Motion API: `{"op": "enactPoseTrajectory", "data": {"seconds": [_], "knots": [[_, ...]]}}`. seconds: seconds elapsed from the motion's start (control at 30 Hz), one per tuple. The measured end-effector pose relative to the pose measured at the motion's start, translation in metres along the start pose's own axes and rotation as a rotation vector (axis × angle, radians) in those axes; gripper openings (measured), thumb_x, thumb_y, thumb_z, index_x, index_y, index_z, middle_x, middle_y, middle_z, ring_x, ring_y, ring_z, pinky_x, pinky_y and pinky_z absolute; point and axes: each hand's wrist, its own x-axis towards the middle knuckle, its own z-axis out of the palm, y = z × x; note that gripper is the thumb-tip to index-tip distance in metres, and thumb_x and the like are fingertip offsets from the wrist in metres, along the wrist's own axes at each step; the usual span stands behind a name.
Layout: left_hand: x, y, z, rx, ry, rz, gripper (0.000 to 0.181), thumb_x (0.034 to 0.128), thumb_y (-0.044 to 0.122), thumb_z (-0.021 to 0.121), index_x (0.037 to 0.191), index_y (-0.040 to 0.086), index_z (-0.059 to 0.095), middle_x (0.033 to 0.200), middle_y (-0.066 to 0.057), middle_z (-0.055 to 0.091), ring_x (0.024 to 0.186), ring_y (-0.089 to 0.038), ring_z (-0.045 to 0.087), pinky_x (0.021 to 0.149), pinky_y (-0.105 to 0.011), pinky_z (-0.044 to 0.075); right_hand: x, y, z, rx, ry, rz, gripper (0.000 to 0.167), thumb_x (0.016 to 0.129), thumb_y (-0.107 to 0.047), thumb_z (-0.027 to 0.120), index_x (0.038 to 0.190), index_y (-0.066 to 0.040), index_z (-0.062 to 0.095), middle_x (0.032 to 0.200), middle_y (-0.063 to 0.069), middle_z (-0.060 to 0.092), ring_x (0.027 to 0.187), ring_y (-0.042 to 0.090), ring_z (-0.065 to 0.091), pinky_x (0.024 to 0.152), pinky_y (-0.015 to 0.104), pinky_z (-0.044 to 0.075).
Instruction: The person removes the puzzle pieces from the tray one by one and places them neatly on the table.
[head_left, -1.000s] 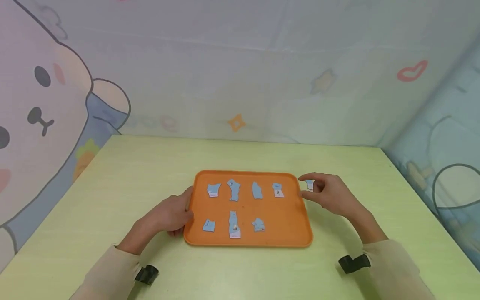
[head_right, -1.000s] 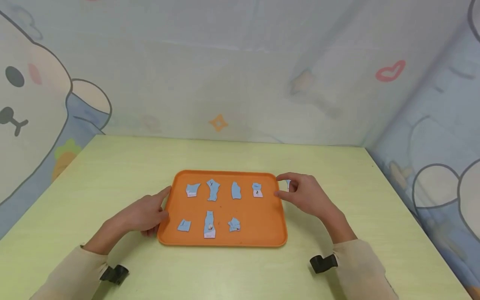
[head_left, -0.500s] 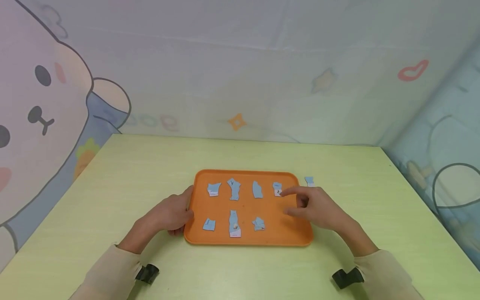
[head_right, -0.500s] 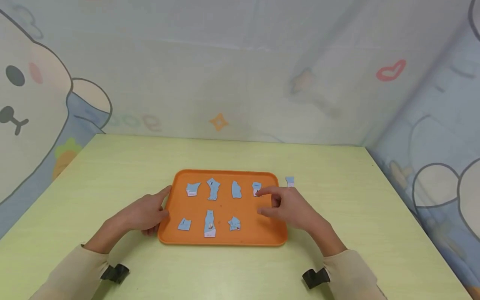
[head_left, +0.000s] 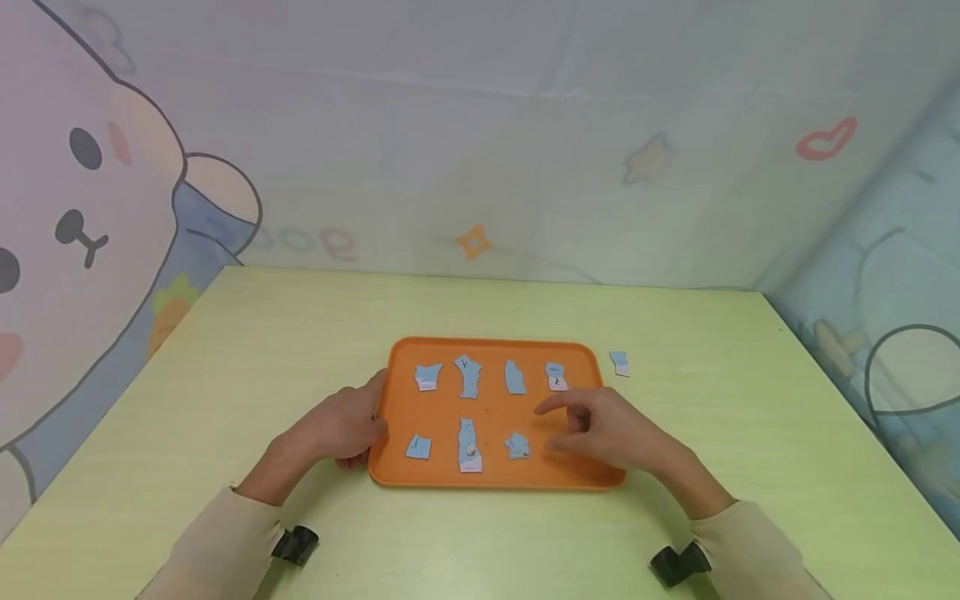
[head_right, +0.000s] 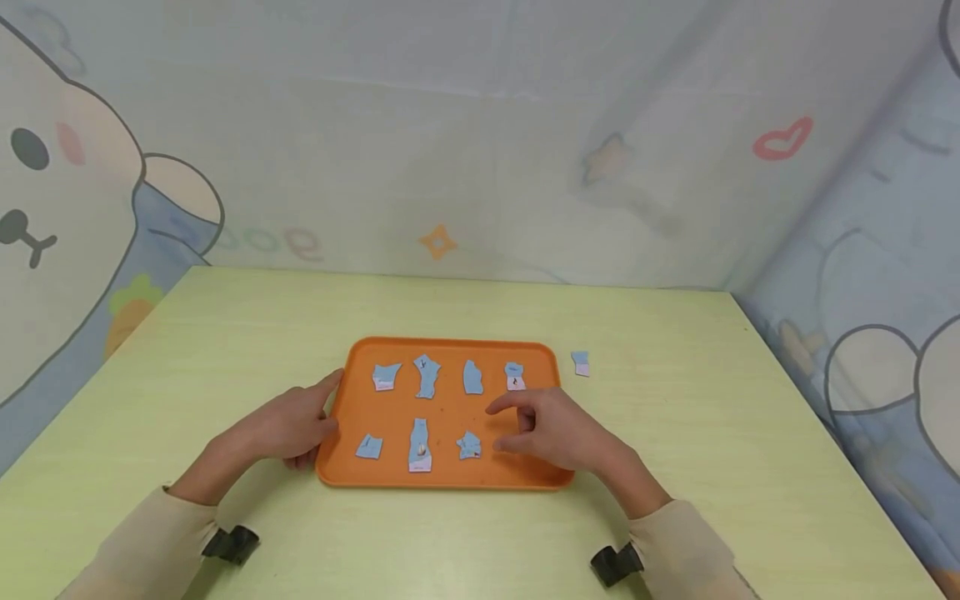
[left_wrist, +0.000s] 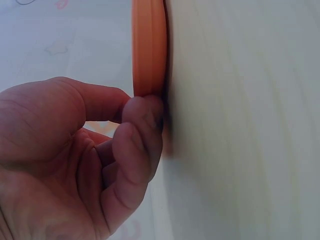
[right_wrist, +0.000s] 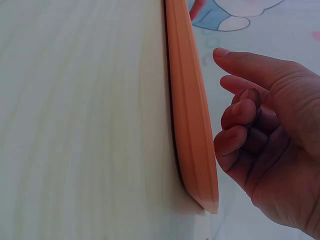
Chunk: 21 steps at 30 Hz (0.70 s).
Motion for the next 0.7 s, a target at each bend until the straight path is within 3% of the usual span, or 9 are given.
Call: {"op": "enactPoseTrajectory", "data": {"seconds": [0.33,0.7], "knots": [[-0.0002,0.0015,0.0000,0.005,0.009,-0.006,0.057,0.0983,0.003,0.048,0.151,-0.002,0.029,0.062,-0.008,0.060,0.046,-0.018,0.057,0.046,-0.031,0.050,0.0050,-0.0040,0.0063,-0.005,-0.061,0.037,0.039,0.090,-0.027,0.084,0.125,-0.014,0.075,0.072,-0.007,0.052,0.064,0.008,0.048,0.059,0.022,0.037],[0.0004,0.0010,-0.0003,0.003,0.005,0.002,0.058,0.0979,0.003,0.047,0.152,-0.002,0.028,0.060,-0.008,0.060,0.045,-0.018,0.057,0.045,-0.031,0.050,0.0091,-0.0054,0.0090,-0.022,-0.119,0.032,0.037,0.092,-0.028,0.083,0.127,-0.016,0.075,0.073,-0.009,0.055,0.066,0.007,0.050,0.060,0.022,0.038]]}}
